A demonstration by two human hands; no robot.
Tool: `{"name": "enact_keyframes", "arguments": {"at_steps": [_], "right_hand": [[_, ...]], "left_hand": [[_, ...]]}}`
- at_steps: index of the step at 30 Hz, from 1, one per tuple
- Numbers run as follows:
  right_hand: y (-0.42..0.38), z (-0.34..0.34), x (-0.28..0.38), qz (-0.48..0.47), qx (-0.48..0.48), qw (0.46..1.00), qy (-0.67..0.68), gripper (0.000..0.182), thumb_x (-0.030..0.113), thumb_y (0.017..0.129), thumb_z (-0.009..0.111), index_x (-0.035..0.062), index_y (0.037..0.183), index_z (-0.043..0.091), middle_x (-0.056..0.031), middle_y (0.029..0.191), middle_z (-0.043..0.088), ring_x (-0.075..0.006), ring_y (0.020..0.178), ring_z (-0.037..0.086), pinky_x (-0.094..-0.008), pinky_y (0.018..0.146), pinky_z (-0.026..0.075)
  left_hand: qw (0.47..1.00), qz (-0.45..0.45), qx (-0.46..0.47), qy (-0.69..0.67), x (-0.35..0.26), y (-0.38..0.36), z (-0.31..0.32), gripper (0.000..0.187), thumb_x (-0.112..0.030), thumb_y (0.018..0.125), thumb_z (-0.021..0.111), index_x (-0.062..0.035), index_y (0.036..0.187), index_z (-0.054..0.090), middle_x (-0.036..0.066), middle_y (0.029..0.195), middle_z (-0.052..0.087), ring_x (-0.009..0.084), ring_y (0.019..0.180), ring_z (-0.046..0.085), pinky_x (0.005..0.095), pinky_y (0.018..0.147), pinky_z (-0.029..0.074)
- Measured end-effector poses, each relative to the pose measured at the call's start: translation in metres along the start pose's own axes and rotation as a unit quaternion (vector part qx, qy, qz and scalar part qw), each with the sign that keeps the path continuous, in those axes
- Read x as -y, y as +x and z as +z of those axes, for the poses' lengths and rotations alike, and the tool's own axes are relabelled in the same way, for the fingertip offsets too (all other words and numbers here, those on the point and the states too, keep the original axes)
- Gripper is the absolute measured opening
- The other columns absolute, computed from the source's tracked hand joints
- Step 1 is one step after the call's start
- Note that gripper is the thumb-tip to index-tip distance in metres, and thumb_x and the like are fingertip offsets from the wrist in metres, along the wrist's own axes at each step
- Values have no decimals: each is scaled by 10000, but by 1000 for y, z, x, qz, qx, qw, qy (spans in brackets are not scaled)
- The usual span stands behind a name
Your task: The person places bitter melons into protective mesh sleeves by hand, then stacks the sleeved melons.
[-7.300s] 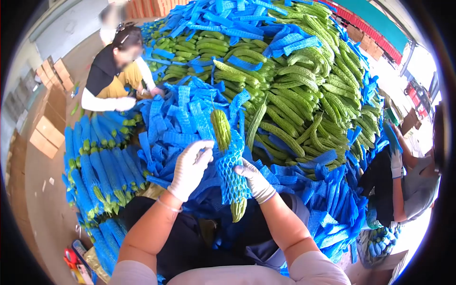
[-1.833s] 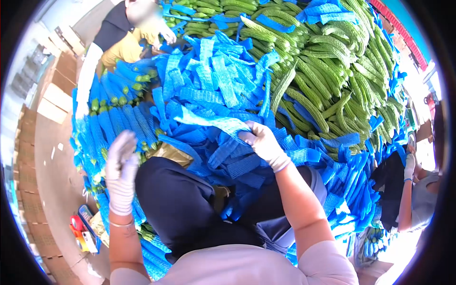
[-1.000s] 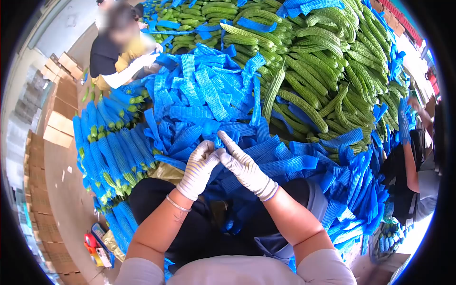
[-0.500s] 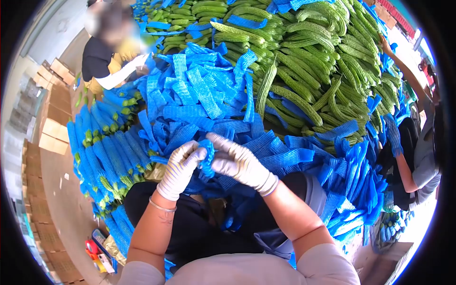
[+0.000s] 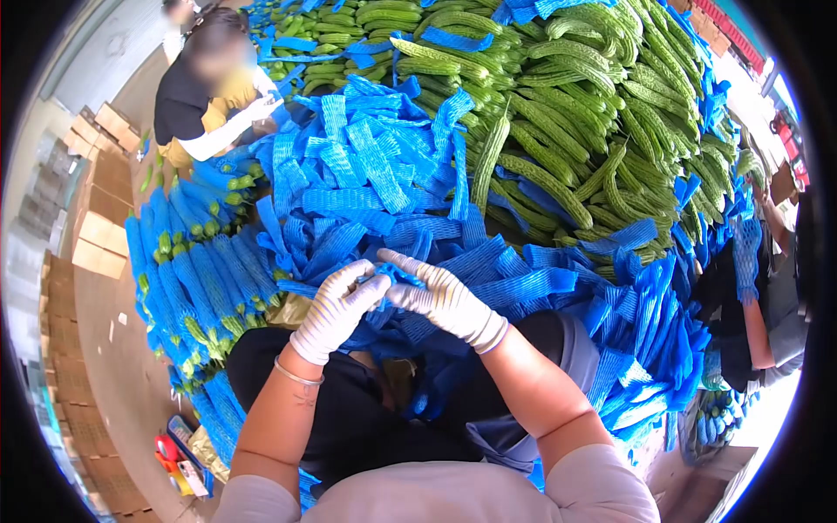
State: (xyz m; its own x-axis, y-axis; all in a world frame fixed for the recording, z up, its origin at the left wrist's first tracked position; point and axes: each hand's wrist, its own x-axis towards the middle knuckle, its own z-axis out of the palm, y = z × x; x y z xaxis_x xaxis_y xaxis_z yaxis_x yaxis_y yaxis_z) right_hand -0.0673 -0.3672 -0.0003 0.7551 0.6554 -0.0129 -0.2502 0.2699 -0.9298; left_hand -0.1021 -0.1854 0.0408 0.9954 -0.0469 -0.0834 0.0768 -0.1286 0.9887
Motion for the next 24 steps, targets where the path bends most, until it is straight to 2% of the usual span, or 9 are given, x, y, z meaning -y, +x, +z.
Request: {"name": "enact_keyframes", "arguments": {"at_steps": [6,7,11,13,15,16,17,20,24], "right_hand": [[5,-25,4,1,-110,994,20,288,148,902,615,10,1155,616,-72,959,693,-147,860,651,-283,774,501],[4,-22,7,7,-156,969,-194,267,172,878,627,39,1108,638,-100,918,692,-199,826,660,-310,752,507],[6,5,-10,-43,-152,856,-492,229,228,814,635,90,994,670,-169,823,660,-327,776,644,-388,717,513],[15,-6,-68,-266,-88,933,-225,244,204,809,638,48,996,634,-97,841,672,-242,737,656,-340,701,521],[14,-8,-36,-76,-91,993,1,221,158,828,638,37,1010,605,-44,840,657,-157,731,640,-285,686,516],[22,-20,-46,3,-85,919,386,213,102,847,640,26,1038,585,-32,843,643,-101,743,606,-243,682,498],[20,-19,-29,-140,-212,967,-31,185,82,867,636,21,1035,585,-22,841,637,-96,737,582,-235,671,481],[15,-25,-21,-125,-301,937,-129,163,109,868,642,22,998,597,-39,791,636,-98,712,572,-261,643,474],[0,10,-10,-116,-226,869,-424,174,209,811,661,82,925,624,-140,773,638,-319,736,638,-376,649,507]], "left_hand": [[992,-90,86,-37,-2,9,-21,121,-131,886,638,-29,919,582,18,751,582,79,694,551,223,646,444],[991,-88,88,-37,6,12,-18,121,-131,886,638,-29,919,582,18,751,582,79,694,551,223,646,444],[953,253,-80,146,2,8,25,193,-50,839,641,-22,1018,575,111,950,603,227,865,596,324,801,481],[933,304,118,152,-23,-4,42,213,-14,834,607,-4,1047,595,132,1055,619,255,982,613,340,907,462],[891,372,113,233,-13,-5,51,267,-27,808,623,-1,1072,597,178,1126,605,337,1069,585,394,951,447],[863,397,73,305,-5,0,49,284,-38,811,610,-1,1092,598,191,1123,602,368,1084,568,423,963,439],[863,376,49,334,-1,0,47,306,-66,839,586,3,1138,586,201,1140,596,384,1072,566,428,957,439],[885,293,15,361,27,10,37,314,-77,859,559,19,1158,553,226,1046,611,400,949,580,445,843,476],[935,172,-41,307,49,23,14,212,-51,870,503,17,1055,581,218,868,606,397,789,582,437,698,467]]}}
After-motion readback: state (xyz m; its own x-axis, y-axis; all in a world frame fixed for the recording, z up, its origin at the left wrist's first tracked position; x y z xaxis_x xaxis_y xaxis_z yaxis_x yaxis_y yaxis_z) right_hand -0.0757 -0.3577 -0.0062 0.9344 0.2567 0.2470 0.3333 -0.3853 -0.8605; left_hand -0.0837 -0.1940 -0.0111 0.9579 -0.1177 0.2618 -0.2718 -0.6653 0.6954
